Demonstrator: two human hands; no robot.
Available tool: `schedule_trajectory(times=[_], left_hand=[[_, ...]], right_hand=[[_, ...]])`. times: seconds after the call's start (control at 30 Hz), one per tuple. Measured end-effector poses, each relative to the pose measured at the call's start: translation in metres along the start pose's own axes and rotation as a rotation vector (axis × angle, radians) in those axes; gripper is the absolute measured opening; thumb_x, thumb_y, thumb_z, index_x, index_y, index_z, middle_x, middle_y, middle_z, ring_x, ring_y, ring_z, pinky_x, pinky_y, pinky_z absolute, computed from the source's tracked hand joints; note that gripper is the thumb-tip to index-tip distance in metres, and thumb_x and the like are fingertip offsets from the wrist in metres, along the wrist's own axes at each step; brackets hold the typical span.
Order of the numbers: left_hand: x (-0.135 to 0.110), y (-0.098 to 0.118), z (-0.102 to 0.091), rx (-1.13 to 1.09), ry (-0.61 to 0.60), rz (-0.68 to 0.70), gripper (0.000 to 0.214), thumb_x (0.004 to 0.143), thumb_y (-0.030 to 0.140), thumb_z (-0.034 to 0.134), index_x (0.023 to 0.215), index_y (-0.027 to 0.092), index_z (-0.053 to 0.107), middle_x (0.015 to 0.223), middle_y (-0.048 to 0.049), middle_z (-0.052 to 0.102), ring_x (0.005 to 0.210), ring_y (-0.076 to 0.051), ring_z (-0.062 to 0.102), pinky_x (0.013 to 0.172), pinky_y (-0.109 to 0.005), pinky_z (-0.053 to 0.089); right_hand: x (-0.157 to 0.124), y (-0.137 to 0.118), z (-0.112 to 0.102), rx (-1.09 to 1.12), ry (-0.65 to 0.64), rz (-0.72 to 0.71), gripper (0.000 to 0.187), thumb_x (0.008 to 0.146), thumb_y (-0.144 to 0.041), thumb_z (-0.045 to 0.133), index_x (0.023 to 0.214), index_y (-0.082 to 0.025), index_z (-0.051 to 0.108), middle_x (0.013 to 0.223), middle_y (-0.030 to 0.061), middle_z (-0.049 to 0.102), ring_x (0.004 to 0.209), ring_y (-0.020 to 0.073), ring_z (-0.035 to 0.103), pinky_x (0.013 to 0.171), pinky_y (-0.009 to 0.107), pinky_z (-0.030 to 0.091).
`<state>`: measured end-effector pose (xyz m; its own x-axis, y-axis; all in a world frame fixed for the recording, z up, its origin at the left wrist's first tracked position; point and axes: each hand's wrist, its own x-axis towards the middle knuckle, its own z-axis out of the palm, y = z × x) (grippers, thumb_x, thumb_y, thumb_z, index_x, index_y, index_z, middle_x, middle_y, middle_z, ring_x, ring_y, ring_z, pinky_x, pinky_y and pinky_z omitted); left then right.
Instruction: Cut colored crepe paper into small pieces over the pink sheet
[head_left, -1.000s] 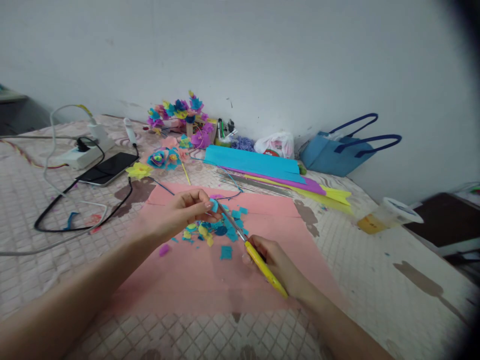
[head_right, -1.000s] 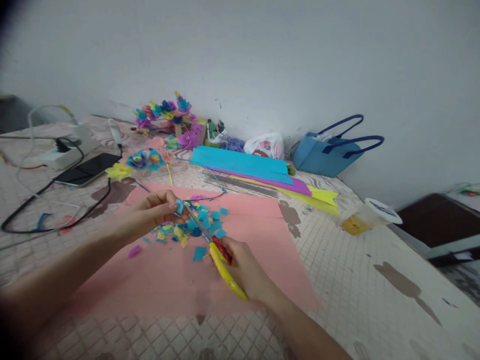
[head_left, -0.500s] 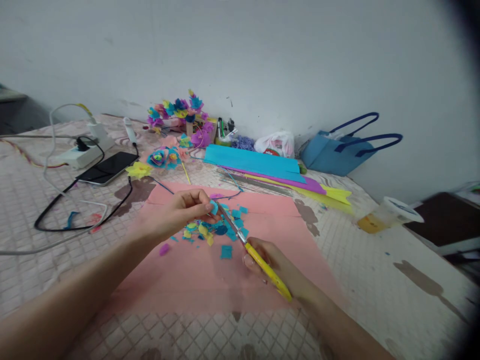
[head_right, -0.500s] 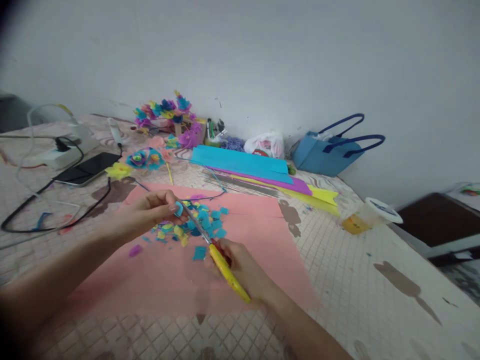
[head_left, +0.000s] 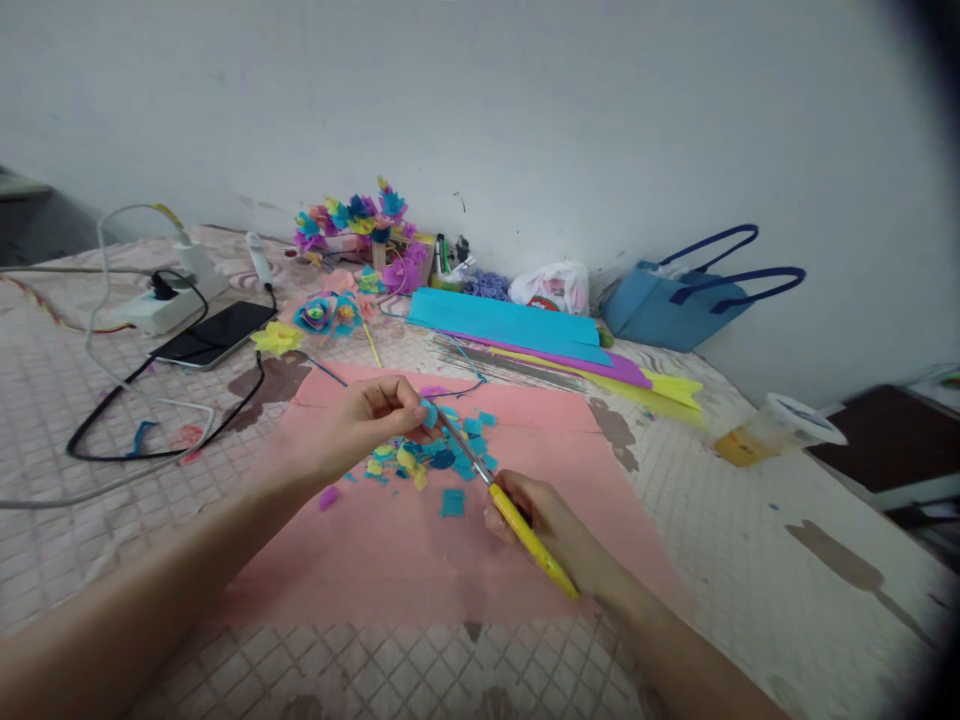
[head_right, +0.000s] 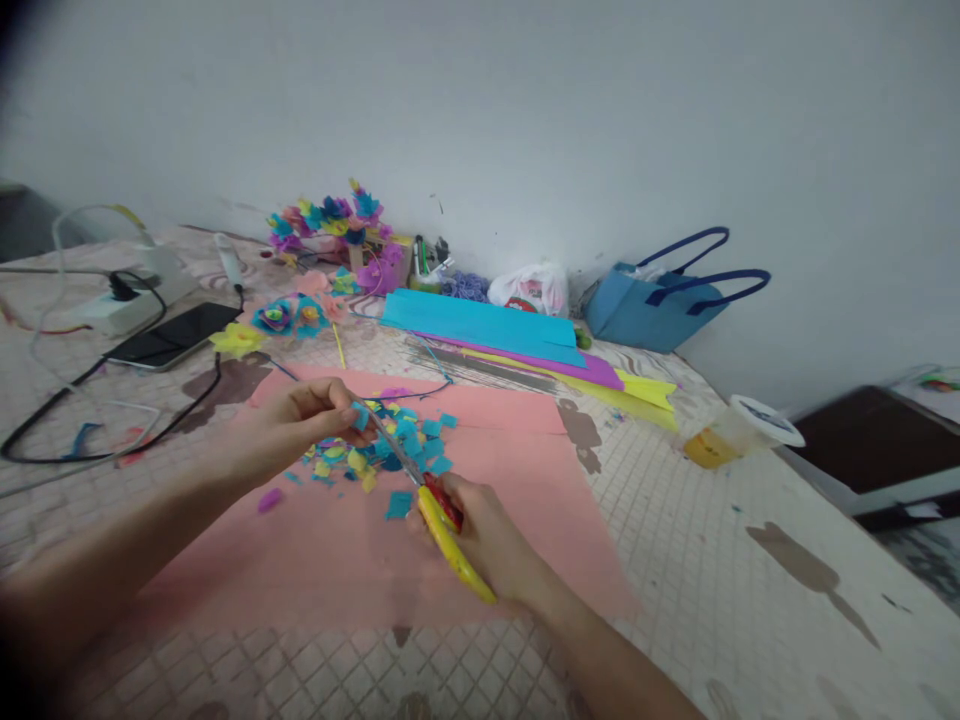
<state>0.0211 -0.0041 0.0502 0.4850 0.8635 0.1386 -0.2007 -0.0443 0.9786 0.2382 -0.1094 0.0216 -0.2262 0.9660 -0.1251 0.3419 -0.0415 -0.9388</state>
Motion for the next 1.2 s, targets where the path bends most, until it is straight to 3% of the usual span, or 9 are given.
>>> schedule_trajectory(times=[0.33,0.63,0.87,1.0,1.2], left_hand=[[0.0,-0.001,-0.002,0.028,-0.018,0.007,0.024,0.071,0.031,0.077,0.065,0.015,0.061,0.065,-0.0043,0.072,0.063,-0.016,0.07,0.064,-0.025,0.058],[0.001,0.0,-0.004,0.031,-0.051,-0.012,0.026,0.073,0.031,0.076,0.067,0.015,0.057,0.067,-0.0023,0.071,0.066,-0.014,0.07,0.065,-0.025,0.057],[0.001,-0.001,-0.004,0.012,-0.035,-0.04,0.026,0.073,0.03,0.076,0.067,0.015,0.055,0.071,-0.0021,0.071,0.07,-0.015,0.071,0.07,-0.026,0.058],[-0.001,-0.003,-0.002,0.001,-0.038,-0.043,0.026,0.075,0.03,0.075,0.068,0.015,0.055,0.07,-0.0011,0.07,0.072,-0.016,0.071,0.071,-0.027,0.058],[-0.01,-0.015,0.019,0.011,0.014,-0.143,0.023,0.079,0.029,0.071,0.07,0.016,0.054,0.067,-0.0005,0.07,0.063,-0.013,0.068,0.065,-0.026,0.056]], right_hand=[[0.001,0.003,0.0,-0.036,0.002,-0.011,0.012,0.08,-0.027,0.057,0.076,-0.018,0.051,0.066,-0.0032,0.048,0.057,0.0096,0.04,0.051,0.022,0.029],[0.002,-0.001,0.0,0.03,-0.006,0.03,0.017,0.076,-0.03,0.06,0.071,-0.019,0.047,0.063,-0.005,0.042,0.053,0.0081,0.034,0.048,0.021,0.028],[0.002,0.003,0.003,0.225,-0.064,0.106,0.031,0.076,-0.047,0.061,0.074,-0.021,0.044,0.059,-0.0066,0.038,0.045,0.0061,0.028,0.039,0.019,0.024],[0.0,0.005,0.006,0.248,-0.107,0.076,0.038,0.08,-0.054,0.059,0.073,-0.021,0.043,0.06,-0.0064,0.036,0.046,0.0065,0.028,0.04,0.019,0.027],[0.004,0.003,0.016,0.286,0.048,-0.019,0.043,0.081,-0.062,0.053,0.078,-0.02,0.046,0.058,-0.0067,0.038,0.045,0.0071,0.03,0.042,0.02,0.027]])
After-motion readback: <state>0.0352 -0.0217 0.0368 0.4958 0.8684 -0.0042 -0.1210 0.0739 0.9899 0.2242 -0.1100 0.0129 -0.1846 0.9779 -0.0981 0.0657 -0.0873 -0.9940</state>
